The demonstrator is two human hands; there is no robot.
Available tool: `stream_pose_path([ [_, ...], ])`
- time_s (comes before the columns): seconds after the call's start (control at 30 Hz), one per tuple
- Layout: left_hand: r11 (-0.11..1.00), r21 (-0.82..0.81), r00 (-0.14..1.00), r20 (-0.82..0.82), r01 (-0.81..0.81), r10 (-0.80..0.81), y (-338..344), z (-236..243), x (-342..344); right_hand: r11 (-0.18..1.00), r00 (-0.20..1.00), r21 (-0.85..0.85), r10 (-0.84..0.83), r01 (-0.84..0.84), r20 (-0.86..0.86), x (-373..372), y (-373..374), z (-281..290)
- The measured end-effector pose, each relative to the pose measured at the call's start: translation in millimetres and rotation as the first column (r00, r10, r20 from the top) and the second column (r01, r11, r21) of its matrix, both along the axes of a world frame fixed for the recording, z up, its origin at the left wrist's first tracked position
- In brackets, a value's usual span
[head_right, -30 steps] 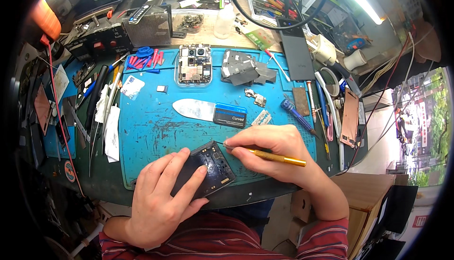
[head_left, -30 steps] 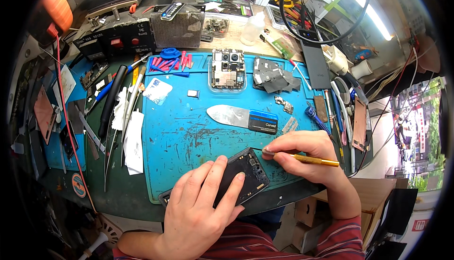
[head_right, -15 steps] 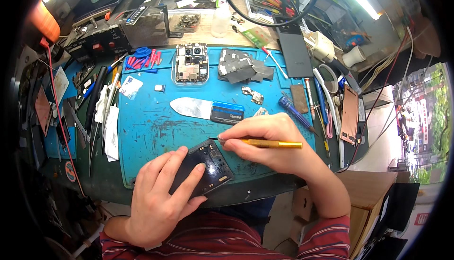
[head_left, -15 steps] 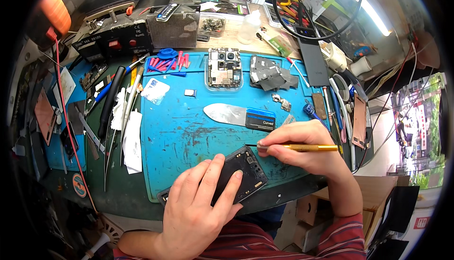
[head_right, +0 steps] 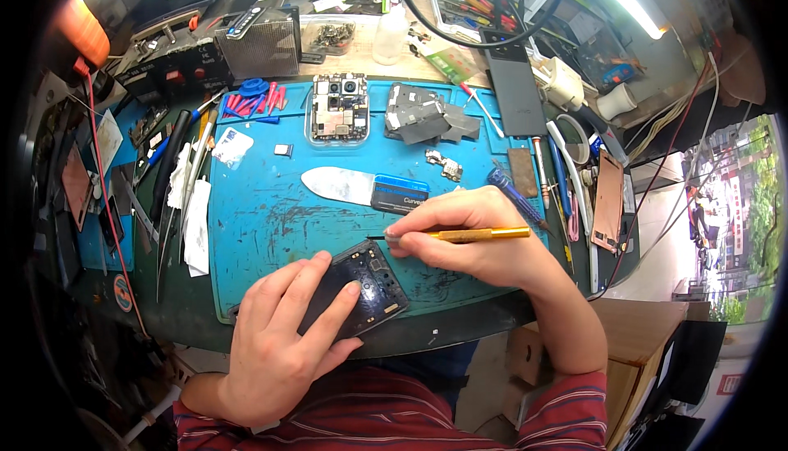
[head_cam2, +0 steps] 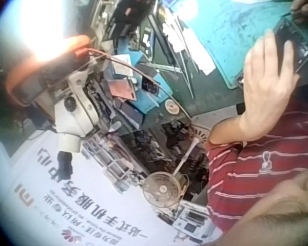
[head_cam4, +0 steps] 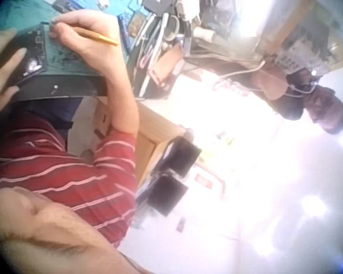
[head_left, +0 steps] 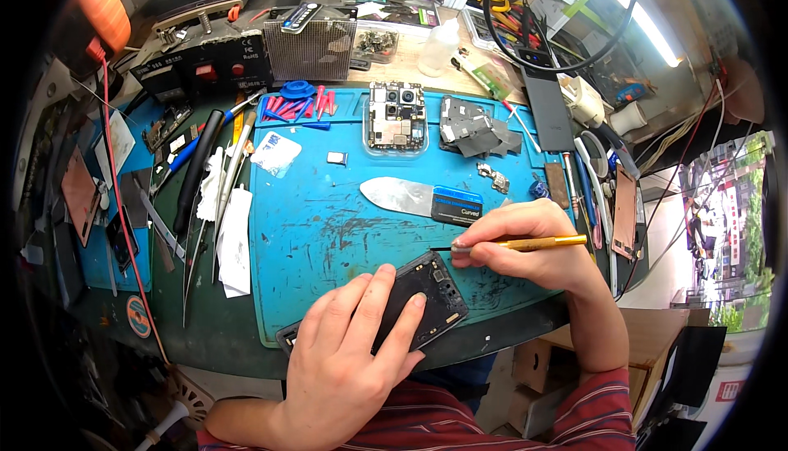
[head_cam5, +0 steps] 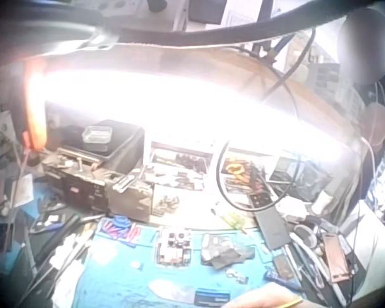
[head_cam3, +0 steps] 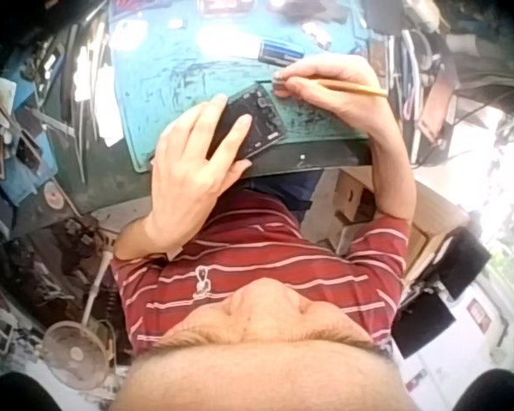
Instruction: The person uses a small brush and a screwdriver to clean and adjust components on a disassembled smartphone. They repeatedly wipe the back panel and internal areas, then use a screwdriver to manipulate small parts on the device.
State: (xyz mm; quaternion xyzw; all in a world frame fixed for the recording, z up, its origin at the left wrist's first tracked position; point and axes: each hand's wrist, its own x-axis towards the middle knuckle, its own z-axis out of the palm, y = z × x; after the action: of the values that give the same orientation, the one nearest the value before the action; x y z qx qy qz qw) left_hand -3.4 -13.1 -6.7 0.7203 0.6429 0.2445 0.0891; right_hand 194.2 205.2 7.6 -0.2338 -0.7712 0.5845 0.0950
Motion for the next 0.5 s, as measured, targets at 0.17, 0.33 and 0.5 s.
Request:
stream_pose_path([
  [0.17,1.000,0.000,1.000,-0.014,-0.002,0.002,-0.1,0.7,0.8,0.985,0.997,-0.155,-0.077,0.076,0.000,-0.6,-3.6,-6.0],
  [0.33,1.000,-0.007,1.000,-0.001,-0.001,0.001,-1.3,1.1,-0.7,0.981,0.997,-0.180,-0.072,0.072,0.008,0.1,-1.7,-4.7],
  [0.5,1.000,-0.008,1.000,-0.020,0.001,-0.001,-0.3,2.2,0.1,0.984,0.999,-0.170,-0.046,0.045,0.000,0.9,1.1,-8.8],
])
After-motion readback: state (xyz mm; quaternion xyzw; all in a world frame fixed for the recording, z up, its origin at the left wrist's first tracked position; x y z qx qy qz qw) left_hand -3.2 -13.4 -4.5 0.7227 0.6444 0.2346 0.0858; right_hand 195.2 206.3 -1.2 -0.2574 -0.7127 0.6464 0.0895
